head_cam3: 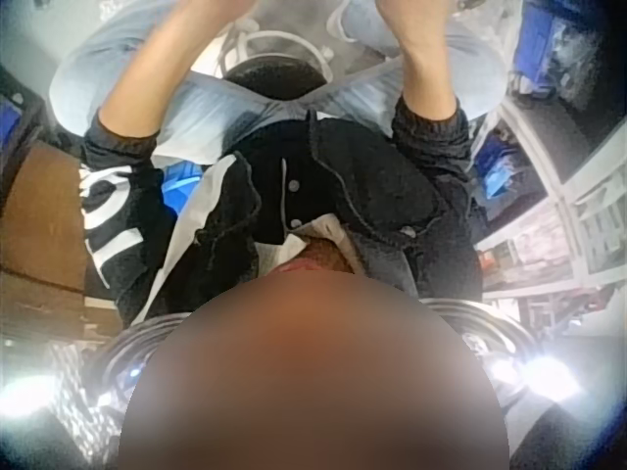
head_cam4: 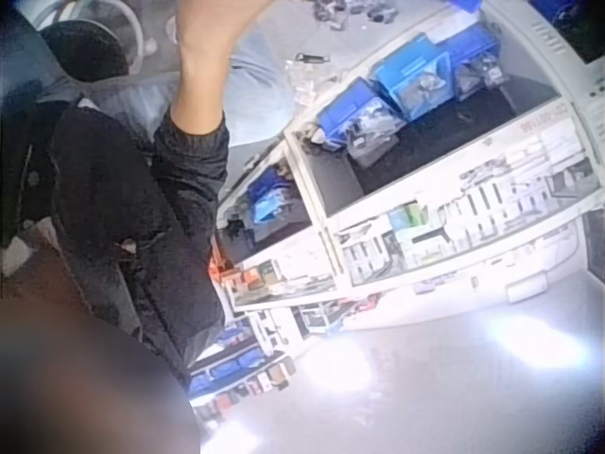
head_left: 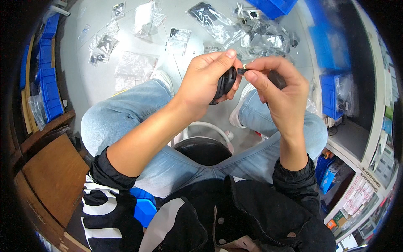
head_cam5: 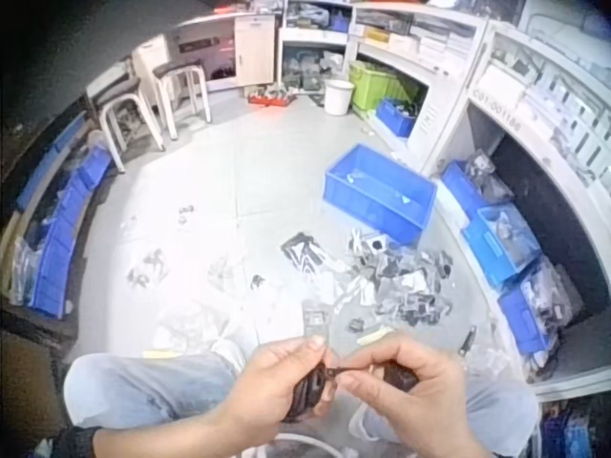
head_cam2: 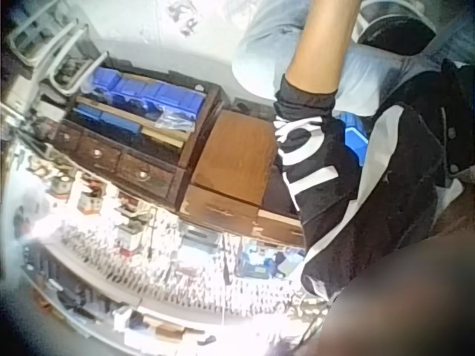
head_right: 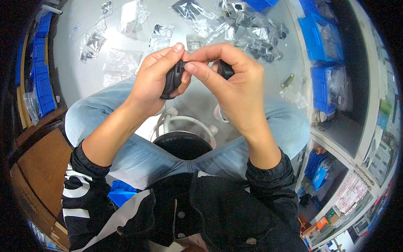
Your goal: The person sits cross-legged on a chair and assembles small black electronic components. They open plastic bags, remove small black parts, and insert them into larger black housings. The person handles multiple units one at a time, placing finished assemblies on the floor.
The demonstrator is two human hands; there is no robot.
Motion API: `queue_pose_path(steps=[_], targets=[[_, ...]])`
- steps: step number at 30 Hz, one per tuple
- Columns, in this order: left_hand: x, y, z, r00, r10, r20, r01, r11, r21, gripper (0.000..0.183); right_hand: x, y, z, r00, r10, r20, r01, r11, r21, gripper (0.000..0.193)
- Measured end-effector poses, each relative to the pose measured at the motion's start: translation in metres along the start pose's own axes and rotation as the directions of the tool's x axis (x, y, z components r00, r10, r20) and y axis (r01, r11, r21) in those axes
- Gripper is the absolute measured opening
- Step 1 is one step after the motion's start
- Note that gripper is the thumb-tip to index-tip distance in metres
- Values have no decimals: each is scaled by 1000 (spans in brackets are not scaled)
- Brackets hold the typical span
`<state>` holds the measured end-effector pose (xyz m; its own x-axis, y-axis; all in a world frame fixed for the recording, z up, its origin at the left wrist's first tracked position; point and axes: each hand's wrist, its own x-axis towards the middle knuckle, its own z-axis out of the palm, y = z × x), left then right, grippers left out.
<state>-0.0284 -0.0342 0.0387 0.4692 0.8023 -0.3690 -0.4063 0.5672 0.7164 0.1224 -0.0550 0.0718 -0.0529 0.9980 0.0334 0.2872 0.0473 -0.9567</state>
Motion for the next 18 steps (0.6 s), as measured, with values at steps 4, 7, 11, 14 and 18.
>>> queue_pose_path(steps=[4, 7, 11, 14, 18], targets=[[0, 0, -1, 1000, 24, 8, -24, 998, 50, 33, 0, -3, -3, 996, -49, 72, 53, 997, -49, 10], [1, -2, 1, 995, 102, -7, -100, 983, 156, 31, 2, -5, -7, 983, -135, 124, 154, 975, -157, 10], [2, -6, 2, 974, 227, -22, -210, 929, 305, 29, -1, -10, -10, 967, -194, 167, 236, 927, -291, 12], [2, -9, 2, 962, 274, 9, -249, 860, 446, 32, -4, -12, -8, 946, -260, 193, 319, 849, -422, 13], [3, -9, 1, 970, 242, 14, -220, 854, 472, 33, -7, -14, -6, 937, -281, 210, 350, 765, -540, 13]])
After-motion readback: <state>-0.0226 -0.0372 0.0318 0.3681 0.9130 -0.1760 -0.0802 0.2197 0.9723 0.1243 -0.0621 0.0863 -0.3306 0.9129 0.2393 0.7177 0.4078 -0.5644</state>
